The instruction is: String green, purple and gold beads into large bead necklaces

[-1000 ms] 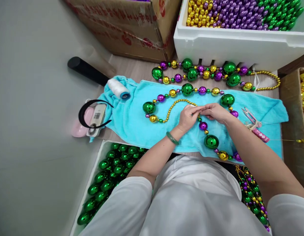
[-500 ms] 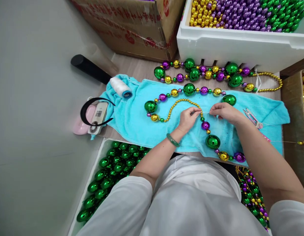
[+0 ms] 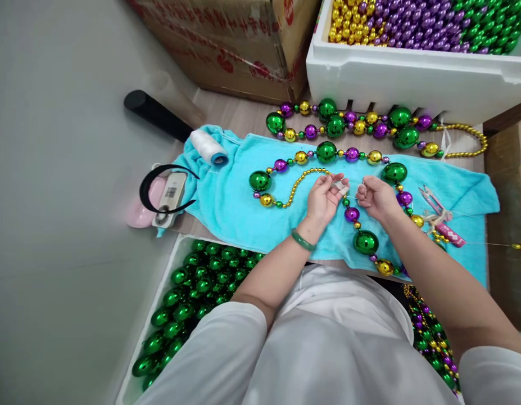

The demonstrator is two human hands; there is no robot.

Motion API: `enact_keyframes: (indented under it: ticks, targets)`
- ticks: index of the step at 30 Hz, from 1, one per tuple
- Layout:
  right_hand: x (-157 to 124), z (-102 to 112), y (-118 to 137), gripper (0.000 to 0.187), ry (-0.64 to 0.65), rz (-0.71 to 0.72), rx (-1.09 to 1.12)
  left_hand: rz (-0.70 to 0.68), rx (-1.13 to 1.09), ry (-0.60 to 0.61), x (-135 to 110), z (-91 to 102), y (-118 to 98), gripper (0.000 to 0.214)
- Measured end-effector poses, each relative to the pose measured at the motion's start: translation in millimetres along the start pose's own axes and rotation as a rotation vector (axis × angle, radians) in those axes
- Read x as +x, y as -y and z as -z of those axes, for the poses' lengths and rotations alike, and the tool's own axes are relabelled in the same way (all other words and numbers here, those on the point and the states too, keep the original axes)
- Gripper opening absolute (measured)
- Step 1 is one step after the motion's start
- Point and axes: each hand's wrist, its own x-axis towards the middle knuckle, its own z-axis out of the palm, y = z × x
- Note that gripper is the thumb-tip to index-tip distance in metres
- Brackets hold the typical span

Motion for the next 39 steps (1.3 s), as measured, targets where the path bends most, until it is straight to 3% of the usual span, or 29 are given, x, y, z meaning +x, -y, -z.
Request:
enact_keyframes:
  ticks: [3, 9, 15, 20, 30, 39]
  targets:
    - [0.7, 3.6, -0.6, 0.035, -0.017, 0.03, -0.073, 0.018, -0.04, -0.061, 5.7, -0.9, 0.0, 0.009]
    - [3.4, 8.7, 4.6, 0.035, -0.042, 0.063, -0.156, -0.033, 0.115, 0.066, 7.1, 0.3, 4.6, 0.015]
    - [9.0, 9.7, 10.7, 0.034, -0.08, 0.042, -0.175, -0.034, 0.269, 0.037, 6.7, 3.6, 6.0, 0.023]
    - [8.6, 3.1, 17.5, 0.03, -0.081, 0.078, -0.181, -0.08, 0.299, 0.092, 3.7, -1.1, 5.7, 0.019]
    - [11.2, 8.5, 17.5, 0.044, -0.052, 0.085, -0.043, -0.113, 0.306, 0.122, 8.4, 2.0, 5.8, 0.016]
    - [0.9, -2.4, 20.9, 0.039, 0.009, 0.034, 0.054, -0.069, 0.302, 0.1, 8.4, 3.6, 5.8, 0.02]
